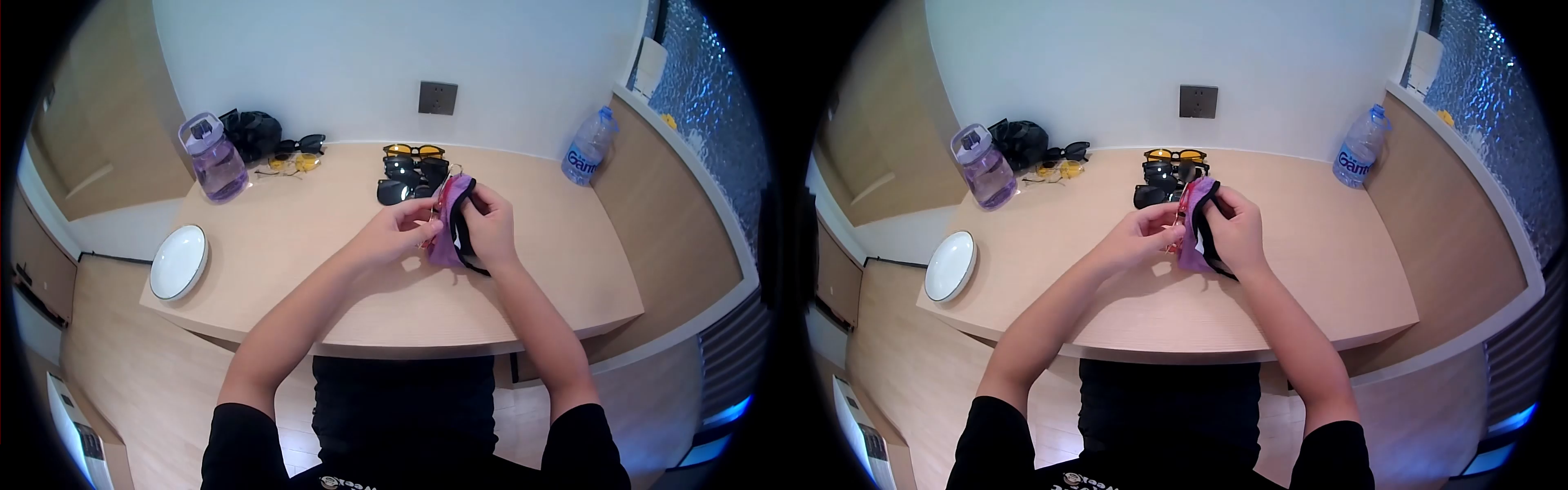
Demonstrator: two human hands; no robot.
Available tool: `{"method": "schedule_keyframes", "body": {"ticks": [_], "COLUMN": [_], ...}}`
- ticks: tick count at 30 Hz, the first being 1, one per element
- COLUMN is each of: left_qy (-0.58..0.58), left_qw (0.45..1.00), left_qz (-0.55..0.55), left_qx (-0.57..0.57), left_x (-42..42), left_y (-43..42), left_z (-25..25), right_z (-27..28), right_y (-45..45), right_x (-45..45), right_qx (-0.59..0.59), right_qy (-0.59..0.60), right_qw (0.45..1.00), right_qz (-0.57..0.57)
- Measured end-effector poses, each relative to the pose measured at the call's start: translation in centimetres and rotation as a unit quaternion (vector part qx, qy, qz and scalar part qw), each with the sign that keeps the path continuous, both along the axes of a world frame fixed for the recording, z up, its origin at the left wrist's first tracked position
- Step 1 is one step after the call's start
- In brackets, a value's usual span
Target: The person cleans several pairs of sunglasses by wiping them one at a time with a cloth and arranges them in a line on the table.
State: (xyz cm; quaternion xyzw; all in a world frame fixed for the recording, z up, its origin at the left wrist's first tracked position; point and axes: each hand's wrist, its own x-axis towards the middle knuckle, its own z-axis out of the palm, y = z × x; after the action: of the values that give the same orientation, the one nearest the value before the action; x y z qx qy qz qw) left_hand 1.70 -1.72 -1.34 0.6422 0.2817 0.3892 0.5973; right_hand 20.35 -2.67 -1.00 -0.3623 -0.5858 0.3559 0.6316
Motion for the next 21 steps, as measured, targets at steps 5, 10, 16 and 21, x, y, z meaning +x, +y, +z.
{"method": "schedule_keyframes", "body": {"ticks": [5, 10, 16, 21], "left_qy": [-0.011, 0.099, 0.08, 0.017], "left_qw": [0.998, 0.993, 0.987, 0.979], "left_qz": [-0.006, 0.053, 0.019, 0.017], "left_qx": [-0.055, -0.041, -0.136, -0.2], "left_x": [-0.1, -2.1, -2.8, -2.9], "left_y": [0.1, 1.9, 2.8, 3.1], "left_z": [0.7, 0.4, -0.3, -0.5], "right_z": [0.1, 0.6, 0.0, 0.5], "right_y": [0.6, 2.0, 3.2, 2.8], "right_x": [0.9, 2.9, 5.2, 5.2], "right_qx": [-0.005, -0.034, -0.038, -0.042], "right_qy": [0.03, 0.173, 0.282, 0.29], "right_qw": [0.999, 0.98, 0.955, 0.953], "right_qz": [-0.037, -0.094, -0.078, -0.076]}}
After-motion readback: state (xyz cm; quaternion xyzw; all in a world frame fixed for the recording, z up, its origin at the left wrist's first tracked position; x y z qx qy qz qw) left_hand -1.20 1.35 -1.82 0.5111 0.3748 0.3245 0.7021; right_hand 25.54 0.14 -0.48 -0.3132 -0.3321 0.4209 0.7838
